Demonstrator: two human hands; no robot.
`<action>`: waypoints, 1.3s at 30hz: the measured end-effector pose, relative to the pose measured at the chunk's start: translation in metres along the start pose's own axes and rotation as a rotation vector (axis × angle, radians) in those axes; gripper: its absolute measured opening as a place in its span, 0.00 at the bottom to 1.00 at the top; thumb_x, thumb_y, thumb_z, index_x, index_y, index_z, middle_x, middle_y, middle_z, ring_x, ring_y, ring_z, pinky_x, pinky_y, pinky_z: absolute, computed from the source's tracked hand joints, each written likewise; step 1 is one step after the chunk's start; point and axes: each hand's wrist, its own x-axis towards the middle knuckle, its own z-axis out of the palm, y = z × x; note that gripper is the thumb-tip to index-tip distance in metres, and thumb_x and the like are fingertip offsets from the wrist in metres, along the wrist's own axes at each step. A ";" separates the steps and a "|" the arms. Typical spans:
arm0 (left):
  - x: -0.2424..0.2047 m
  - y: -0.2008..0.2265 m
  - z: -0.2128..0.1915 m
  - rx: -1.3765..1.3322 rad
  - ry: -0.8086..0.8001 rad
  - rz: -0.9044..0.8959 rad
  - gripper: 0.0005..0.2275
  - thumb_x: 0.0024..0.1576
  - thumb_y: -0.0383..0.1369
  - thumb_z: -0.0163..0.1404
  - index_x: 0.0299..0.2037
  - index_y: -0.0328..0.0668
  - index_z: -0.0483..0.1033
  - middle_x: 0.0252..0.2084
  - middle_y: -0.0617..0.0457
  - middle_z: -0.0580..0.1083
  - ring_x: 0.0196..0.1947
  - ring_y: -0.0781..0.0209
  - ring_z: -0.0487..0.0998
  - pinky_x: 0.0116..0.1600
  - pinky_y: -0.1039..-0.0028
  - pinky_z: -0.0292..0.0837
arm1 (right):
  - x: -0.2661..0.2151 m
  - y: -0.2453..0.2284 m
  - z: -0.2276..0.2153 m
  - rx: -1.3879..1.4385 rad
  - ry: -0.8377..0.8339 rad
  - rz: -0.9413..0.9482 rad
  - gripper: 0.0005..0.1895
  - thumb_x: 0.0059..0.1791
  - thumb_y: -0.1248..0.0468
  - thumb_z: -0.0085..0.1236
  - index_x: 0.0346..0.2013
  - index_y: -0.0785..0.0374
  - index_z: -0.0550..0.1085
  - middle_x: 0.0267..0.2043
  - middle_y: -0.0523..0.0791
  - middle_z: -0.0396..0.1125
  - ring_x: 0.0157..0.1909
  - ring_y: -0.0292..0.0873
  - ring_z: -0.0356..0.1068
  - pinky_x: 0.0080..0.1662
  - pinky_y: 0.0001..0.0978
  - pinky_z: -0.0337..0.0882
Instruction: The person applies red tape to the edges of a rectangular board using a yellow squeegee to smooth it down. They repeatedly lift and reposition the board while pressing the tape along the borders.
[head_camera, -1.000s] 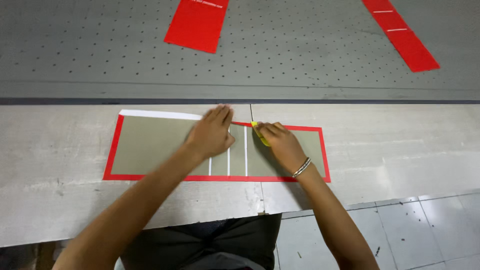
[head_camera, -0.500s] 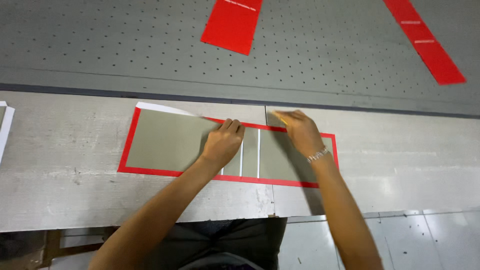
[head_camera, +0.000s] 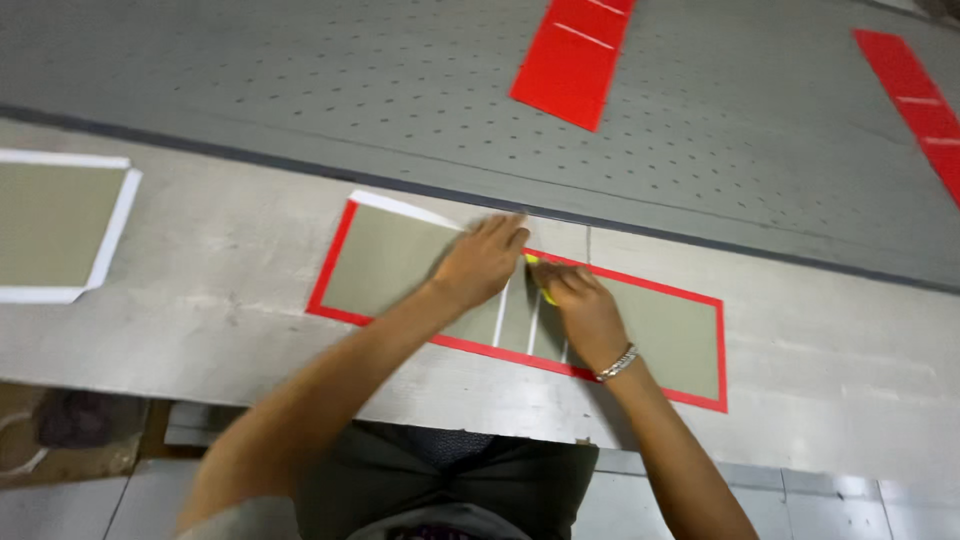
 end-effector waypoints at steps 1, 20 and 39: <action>-0.007 -0.014 -0.006 0.014 -0.006 -0.009 0.12 0.54 0.26 0.50 0.47 0.37 0.78 0.48 0.41 0.76 0.49 0.45 0.79 0.48 0.63 0.76 | 0.007 0.001 -0.002 0.011 0.002 -0.013 0.16 0.52 0.71 0.51 0.53 0.58 0.74 0.48 0.43 0.72 0.55 0.46 0.71 0.56 0.33 0.71; -0.092 -0.077 -0.001 0.220 -0.039 -0.155 0.04 0.57 0.27 0.52 0.32 0.48 0.79 0.32 0.58 0.74 0.35 0.64 0.77 0.28 0.82 0.73 | 0.087 -0.060 0.083 -0.134 0.032 -0.035 0.20 0.49 0.75 0.53 0.54 0.60 0.75 0.49 0.44 0.73 0.55 0.45 0.71 0.57 0.35 0.70; -0.191 -0.202 -0.076 0.220 -0.061 -0.232 0.07 0.59 0.27 0.47 0.36 0.49 0.79 0.34 0.59 0.73 0.38 0.63 0.76 0.36 0.78 0.72 | 0.189 -0.100 0.106 0.005 -0.013 -0.035 0.18 0.51 0.69 0.50 0.54 0.51 0.76 0.48 0.37 0.74 0.53 0.40 0.73 0.56 0.29 0.72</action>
